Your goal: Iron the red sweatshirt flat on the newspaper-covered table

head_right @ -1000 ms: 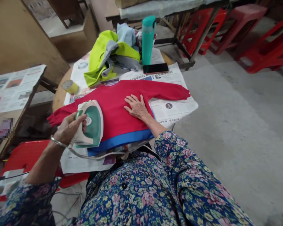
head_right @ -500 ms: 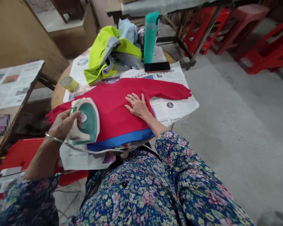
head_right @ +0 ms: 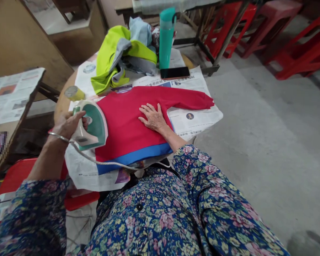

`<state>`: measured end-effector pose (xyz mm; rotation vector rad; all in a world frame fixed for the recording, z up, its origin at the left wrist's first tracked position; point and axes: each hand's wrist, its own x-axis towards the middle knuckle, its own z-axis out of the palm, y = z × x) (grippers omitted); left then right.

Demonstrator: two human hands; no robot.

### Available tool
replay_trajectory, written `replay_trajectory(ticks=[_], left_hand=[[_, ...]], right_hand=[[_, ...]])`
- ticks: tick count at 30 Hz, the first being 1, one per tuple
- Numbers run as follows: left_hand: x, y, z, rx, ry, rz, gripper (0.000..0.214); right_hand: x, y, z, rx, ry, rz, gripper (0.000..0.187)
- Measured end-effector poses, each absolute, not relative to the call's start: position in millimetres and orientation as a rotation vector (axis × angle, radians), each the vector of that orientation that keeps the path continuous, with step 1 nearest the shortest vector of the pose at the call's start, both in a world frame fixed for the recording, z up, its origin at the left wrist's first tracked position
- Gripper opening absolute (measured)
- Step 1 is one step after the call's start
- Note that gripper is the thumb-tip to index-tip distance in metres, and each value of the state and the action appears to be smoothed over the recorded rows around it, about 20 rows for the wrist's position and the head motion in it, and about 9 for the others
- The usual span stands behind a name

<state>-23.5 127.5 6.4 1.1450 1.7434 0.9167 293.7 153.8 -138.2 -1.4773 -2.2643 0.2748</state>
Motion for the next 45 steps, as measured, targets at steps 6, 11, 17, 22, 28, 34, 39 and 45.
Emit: replay_trajectory(ticks=[6,11,17,22,28,34,39,45], left_hand=[[-15.4,40.1,11.0,1.324,1.778,0.707,0.039],[-3.3,-5.8,17.2,1.502,1.753,0.626,0.04],[20.2,14.2,7.6,1.512,1.613,0.655,0.037],[42.3,63.3,-4.3,1.316,1.552,0.745,0.036],[29.5,102.3,3.6,1.206,1.703,0.822,0.032],[-9.0,74.7,10.3,1.218,1.842,0.775,0.04],[-1.3,29.2,14.8,1.427,1.774,0.634,0.039],[40.0,14.7,16.8,1.649,1.578,0.552,0.033]], right_hand=[[293.5,153.8,-139.1,-1.484,-2.26,0.277,0.056],[294.0,152.8,-138.5,-1.477,-2.266,0.284,0.056],[295.2,154.4,-141.8,-1.46,-2.25,0.305,0.056],[293.8,154.6,-139.8,-1.472,-2.251,0.299,0.054],[289.6,152.4,-132.3,-1.526,-2.261,0.311,0.055],[287.4,154.6,-134.7,-1.519,-2.237,0.31,0.052],[287.2,156.4,-138.4,-1.511,-2.231,0.325,0.051],[289.0,155.4,-137.5,-1.523,-2.237,0.331,0.051]])
